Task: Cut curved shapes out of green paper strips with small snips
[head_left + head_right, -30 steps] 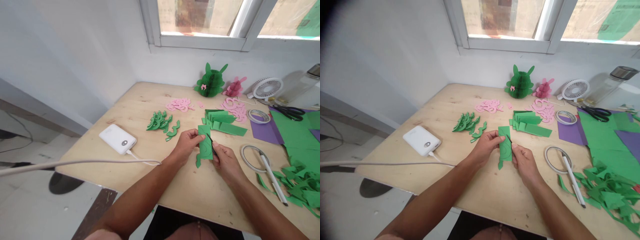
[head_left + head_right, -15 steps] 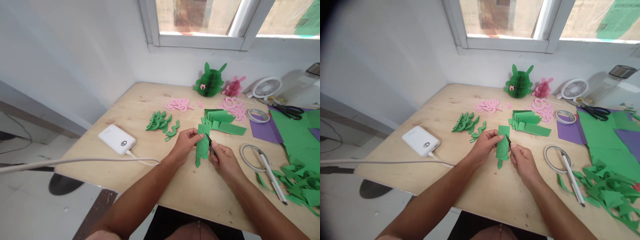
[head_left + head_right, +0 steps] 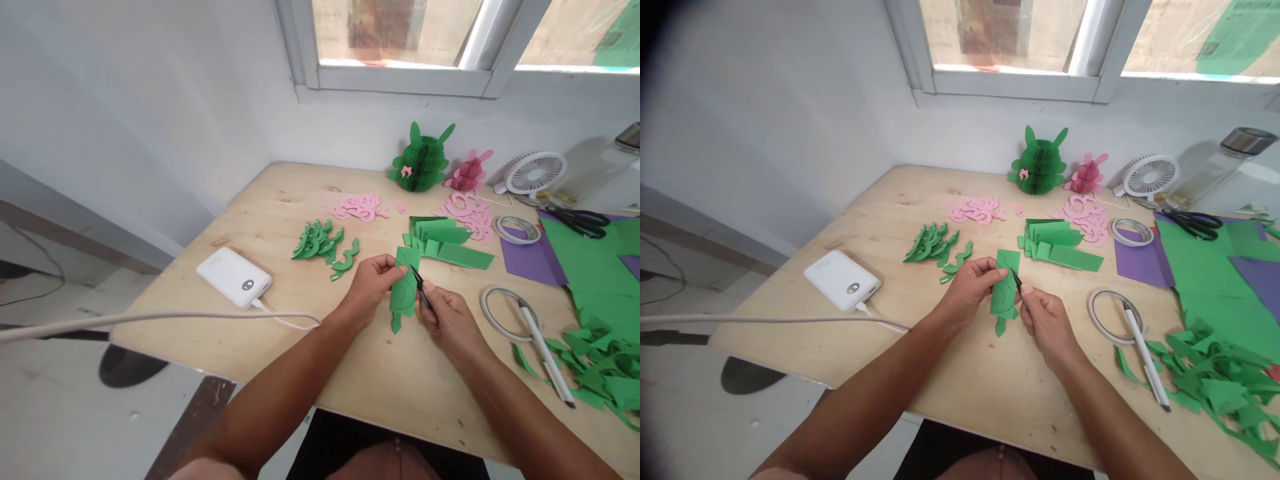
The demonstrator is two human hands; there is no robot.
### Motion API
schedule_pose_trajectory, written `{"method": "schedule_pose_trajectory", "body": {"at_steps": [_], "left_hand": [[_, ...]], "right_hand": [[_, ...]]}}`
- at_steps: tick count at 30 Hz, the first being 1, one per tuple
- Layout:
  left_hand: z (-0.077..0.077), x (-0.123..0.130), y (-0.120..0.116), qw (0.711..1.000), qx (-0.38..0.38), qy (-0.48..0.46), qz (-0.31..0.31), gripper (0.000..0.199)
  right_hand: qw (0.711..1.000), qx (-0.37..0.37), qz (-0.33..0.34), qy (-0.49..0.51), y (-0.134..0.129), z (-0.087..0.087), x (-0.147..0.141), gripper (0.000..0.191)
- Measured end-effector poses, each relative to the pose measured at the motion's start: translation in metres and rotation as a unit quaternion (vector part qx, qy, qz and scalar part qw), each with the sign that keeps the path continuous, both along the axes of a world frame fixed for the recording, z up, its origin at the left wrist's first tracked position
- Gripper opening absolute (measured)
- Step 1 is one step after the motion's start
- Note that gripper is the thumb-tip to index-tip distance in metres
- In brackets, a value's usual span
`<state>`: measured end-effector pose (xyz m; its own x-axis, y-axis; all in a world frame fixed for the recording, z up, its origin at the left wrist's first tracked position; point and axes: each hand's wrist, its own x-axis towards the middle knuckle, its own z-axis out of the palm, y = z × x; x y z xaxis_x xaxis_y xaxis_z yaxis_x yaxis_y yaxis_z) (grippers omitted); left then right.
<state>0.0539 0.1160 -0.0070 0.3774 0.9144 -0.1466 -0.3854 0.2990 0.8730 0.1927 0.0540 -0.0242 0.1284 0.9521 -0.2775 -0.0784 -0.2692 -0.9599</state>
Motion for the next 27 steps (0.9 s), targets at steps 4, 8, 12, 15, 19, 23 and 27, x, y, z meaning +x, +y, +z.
{"method": "schedule_pose_trajectory", "body": {"at_steps": [4,8,12,15,19,23,27], "left_hand": [[-0.0007,-0.0009,0.0015,1.0,0.0,0.003,-0.003,0.026],[0.0005,-0.0018,0.0019,1.0,-0.001,0.005,-0.008,0.025],[0.0016,-0.0021,0.0018,1.0,-0.001,0.009,-0.011,0.024],[0.0015,-0.0021,0.0023,1.0,0.001,0.013,-0.009,0.023],[0.0007,-0.0021,0.003,1.0,-0.001,0.012,-0.011,0.024],[0.0006,-0.0022,0.0029,1.0,0.0,0.012,-0.011,0.026],[0.0012,-0.0022,0.0027,1.0,0.002,0.011,-0.01,0.025]], "right_hand": [[1.0,-0.005,-0.002,0.012,-0.0004,0.0026,-0.0015,0.048],[1.0,-0.008,-0.001,0.013,-0.0006,0.0035,-0.0021,0.049],[1.0,-0.005,0.0,0.015,-0.0006,0.0024,-0.0016,0.048],[1.0,-0.007,0.002,0.019,-0.0005,0.0016,-0.0013,0.048],[1.0,-0.014,0.002,0.024,-0.0004,0.0026,-0.002,0.048],[1.0,-0.012,0.003,0.023,-0.0003,0.003,-0.0022,0.047],[1.0,-0.012,0.01,0.021,-0.0003,0.0013,-0.0015,0.048]]}}
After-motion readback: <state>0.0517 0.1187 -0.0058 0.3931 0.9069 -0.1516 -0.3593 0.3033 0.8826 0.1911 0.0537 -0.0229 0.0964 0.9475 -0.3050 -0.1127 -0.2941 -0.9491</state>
